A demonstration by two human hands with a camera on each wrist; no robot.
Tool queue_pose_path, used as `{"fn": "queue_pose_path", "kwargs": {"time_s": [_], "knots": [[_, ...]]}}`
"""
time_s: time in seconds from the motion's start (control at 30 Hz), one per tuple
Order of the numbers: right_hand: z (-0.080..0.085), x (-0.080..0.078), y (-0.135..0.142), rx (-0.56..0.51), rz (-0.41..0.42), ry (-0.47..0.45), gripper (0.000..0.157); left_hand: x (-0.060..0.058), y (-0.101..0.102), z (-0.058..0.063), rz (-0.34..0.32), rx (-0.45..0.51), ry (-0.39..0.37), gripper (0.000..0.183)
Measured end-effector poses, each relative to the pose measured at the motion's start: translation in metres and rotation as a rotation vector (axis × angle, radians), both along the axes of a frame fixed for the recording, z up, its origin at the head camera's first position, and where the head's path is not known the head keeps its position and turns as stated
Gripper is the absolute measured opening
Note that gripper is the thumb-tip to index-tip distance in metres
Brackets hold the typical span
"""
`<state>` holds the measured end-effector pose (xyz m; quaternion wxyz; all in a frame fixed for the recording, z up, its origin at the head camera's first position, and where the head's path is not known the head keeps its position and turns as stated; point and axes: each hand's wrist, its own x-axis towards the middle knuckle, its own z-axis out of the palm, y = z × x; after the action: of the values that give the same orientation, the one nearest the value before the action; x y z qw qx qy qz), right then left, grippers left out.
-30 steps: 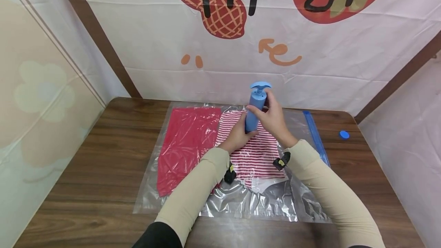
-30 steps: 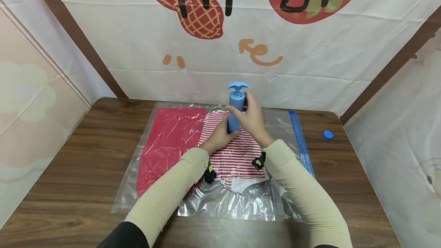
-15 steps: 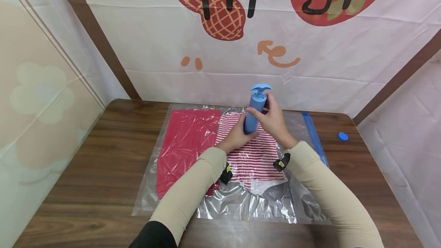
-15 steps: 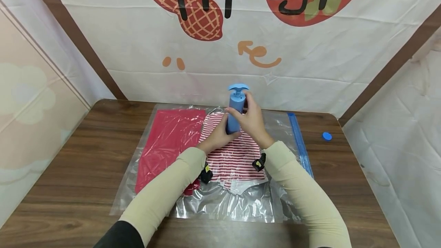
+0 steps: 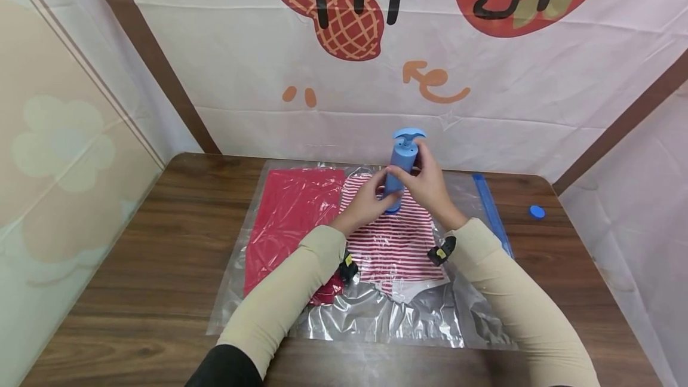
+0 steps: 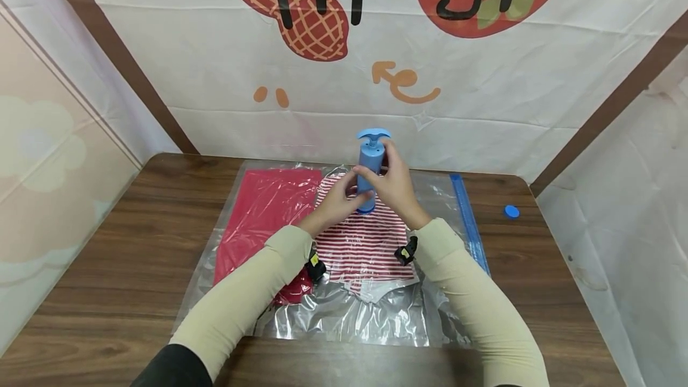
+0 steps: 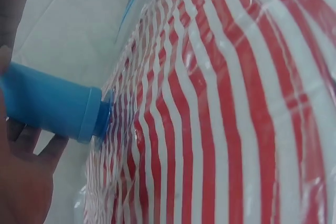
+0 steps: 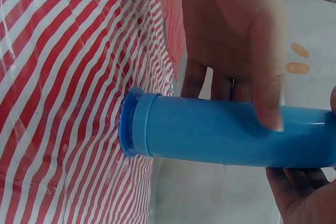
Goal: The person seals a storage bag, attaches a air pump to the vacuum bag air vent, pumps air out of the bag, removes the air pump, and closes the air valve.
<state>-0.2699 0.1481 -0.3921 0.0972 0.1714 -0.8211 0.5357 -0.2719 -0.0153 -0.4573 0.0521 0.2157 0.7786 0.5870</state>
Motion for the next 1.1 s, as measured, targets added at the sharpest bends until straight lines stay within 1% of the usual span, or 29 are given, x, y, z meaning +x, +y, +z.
{"fn": "queue_pose_path", "kwargs": {"time_s": [0.13, 0.37, 0.5, 0.57, 0.63, 0.83, 0.97, 1.1], "knots": [[0.0, 0.001, 0.0, -0.013, 0.013, -0.001, 0.057, 0.0, 0.002, 0.001, 0.023, 0.012, 0.012, 0.06], [0.0, 0.001, -0.001, -0.035, 0.007, -0.036, 0.074, 0.0, 0.003, -0.003, 0.064, 0.006, 0.013, 0.06], [0.002, 0.001, 0.0, -0.046, -0.016, -0.011, 0.077, -0.001, 0.004, -0.004, 0.07, 0.003, 0.011, 0.059], [0.006, 0.002, 0.0, -0.052, -0.029, 0.004, 0.075, -0.002, 0.004, -0.003, 0.072, 0.003, 0.007, 0.058], [0.013, 0.007, -0.002, -0.051, -0.034, 0.011, 0.072, -0.002, 0.004, -0.002, 0.071, 0.007, 0.0, 0.057], [0.035, 0.025, -0.007, -0.044, 0.005, 0.023, 0.065, 0.0, 0.001, 0.002, 0.055, 0.016, -0.011, 0.054], [0.038, 0.028, -0.005, -0.046, 0.051, 0.015, 0.061, 0.003, -0.003, 0.003, 0.05, 0.034, -0.002, 0.049], [0.037, 0.027, -0.004, -0.045, 0.073, 0.007, 0.058, 0.002, -0.005, 0.002, 0.066, 0.06, 0.016, 0.045]]}}
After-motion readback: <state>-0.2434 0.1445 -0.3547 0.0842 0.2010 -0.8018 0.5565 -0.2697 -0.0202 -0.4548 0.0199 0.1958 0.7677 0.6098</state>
